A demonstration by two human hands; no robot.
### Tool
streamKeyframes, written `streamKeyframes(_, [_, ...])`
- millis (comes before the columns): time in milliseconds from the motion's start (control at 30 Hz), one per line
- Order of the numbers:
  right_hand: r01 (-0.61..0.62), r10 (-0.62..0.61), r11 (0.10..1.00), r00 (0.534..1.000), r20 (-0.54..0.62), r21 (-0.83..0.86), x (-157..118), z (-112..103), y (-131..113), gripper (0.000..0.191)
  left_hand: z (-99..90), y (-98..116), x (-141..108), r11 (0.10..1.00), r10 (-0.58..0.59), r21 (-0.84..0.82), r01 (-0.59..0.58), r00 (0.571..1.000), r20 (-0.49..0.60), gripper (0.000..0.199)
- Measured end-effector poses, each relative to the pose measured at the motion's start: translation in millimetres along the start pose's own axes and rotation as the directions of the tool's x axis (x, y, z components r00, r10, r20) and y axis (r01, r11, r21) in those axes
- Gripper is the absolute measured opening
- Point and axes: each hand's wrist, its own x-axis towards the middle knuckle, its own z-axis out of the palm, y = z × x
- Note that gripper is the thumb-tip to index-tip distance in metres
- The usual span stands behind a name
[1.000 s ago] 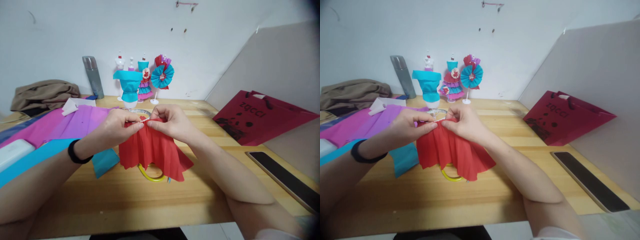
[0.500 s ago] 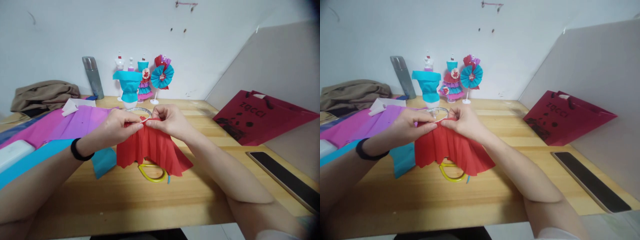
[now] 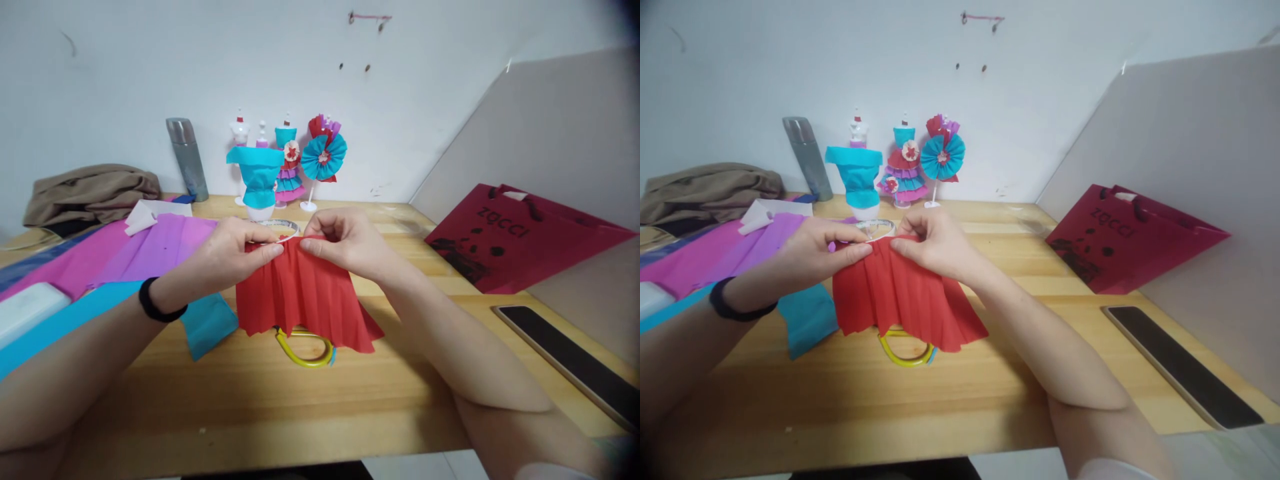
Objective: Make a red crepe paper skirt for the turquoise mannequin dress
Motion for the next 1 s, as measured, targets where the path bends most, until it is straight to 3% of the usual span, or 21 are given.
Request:
streamKeyframes(333, [0.071, -0.074, 0.997, 0.995, 0.074, 0.041, -1.5, -0.5, -2.9, 0.016, -0.1, 2.6, 0.4, 1.000, 0.026, 0.003, -0.026, 0.999, 0.027, 0.032])
streamKeyframes(1000, [0.012, -0.014, 0.999, 0.999, 0.034, 0.032, 1.7, 1.3, 0.4, 0.027, 1.8, 3.8, -1.5, 0.999, 0.033, 0.025, -0.034, 0.999, 0.031, 0.033])
